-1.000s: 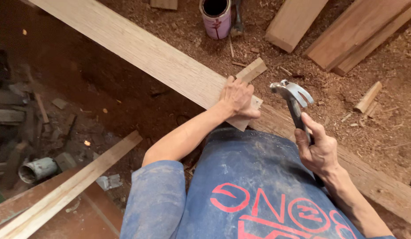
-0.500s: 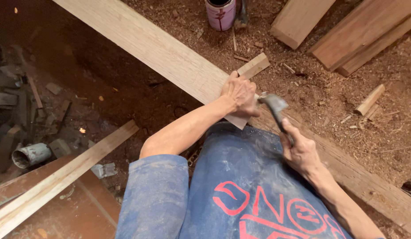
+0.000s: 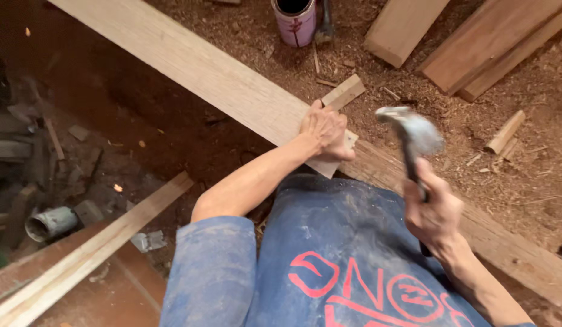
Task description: The person assembles a wooden box by hammering nails into wood planks and joining them together.
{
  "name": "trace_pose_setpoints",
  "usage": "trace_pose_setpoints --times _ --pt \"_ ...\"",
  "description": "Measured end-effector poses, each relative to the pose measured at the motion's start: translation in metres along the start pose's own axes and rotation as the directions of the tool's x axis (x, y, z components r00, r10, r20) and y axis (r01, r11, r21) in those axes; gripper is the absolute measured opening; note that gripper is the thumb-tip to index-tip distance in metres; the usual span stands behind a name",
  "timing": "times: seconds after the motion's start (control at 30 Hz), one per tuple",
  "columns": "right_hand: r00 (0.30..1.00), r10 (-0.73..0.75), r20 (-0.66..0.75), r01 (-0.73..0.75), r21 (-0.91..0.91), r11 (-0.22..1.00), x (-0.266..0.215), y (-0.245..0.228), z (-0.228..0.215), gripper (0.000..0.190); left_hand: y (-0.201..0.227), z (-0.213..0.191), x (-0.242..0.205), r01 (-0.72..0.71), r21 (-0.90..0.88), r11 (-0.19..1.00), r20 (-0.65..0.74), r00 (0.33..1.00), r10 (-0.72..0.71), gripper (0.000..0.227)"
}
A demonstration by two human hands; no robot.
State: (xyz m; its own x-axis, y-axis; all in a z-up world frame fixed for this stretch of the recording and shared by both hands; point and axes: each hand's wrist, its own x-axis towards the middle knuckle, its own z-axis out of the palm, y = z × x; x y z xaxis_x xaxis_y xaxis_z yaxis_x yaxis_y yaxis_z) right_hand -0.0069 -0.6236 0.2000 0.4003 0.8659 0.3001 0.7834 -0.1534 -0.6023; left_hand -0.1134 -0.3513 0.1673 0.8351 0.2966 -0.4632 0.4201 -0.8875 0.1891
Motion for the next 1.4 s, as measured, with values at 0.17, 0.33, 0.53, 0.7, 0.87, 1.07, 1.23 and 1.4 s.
trace_pose_setpoints --times 0.17,0.33,0.53,0.7,0.87,1.07,1.23,1.4 --pt "0.977 0.015 0.211 -0.038 0.105 0.994 0.001 -0.012 0.023 0.046 -0.002 0.006 0.0 -0.036 -0.016 0.999 -0.154 0.987 0.033 0.078" --pt "0.992 0.103 -0.077 -0.091 0.146 0.985 -0.01 -0.011 0.026 0.038 -0.005 0.001 0.004 -0.03 0.011 0.999 -0.135 0.99 0.032 0.077" --pt "0.912 0.367 0.184 -0.409 0.318 0.856 -0.007 -0.024 0.034 0.038 -0.009 0.009 0.005 -0.043 0.003 0.999 0.007 0.999 0.043 0.088" --pt "0.361 0.824 0.438 -0.682 0.726 -0.087 -0.027 -0.045 0.021 0.041 -0.05 0.012 0.001 -0.291 -0.022 0.956 -0.314 0.91 0.27 0.076" --pt "0.332 0.868 0.369 -0.345 0.904 -0.253 -0.072 -0.065 0.032 0.034 -0.086 -0.009 -0.004 -0.395 0.035 0.918 -0.243 0.888 0.391 0.062" --pt "0.304 0.945 0.121 0.007 0.992 -0.13 -0.1 -0.092 0.05 0.021 -0.075 -0.034 0.013 -0.293 -0.07 0.954 -0.002 0.956 0.293 0.071" --pt "0.025 0.997 -0.067 -0.118 0.991 0.069 -0.046 -0.097 0.074 0.023 -0.07 -0.043 0.02 -0.281 -0.046 0.959 -0.059 0.959 0.278 0.072" --pt "0.207 0.877 0.434 -0.404 0.854 -0.328 0.004 -0.113 0.096 0.027 -0.075 -0.043 0.016 -0.29 -0.076 0.954 -0.116 0.953 0.28 0.075"
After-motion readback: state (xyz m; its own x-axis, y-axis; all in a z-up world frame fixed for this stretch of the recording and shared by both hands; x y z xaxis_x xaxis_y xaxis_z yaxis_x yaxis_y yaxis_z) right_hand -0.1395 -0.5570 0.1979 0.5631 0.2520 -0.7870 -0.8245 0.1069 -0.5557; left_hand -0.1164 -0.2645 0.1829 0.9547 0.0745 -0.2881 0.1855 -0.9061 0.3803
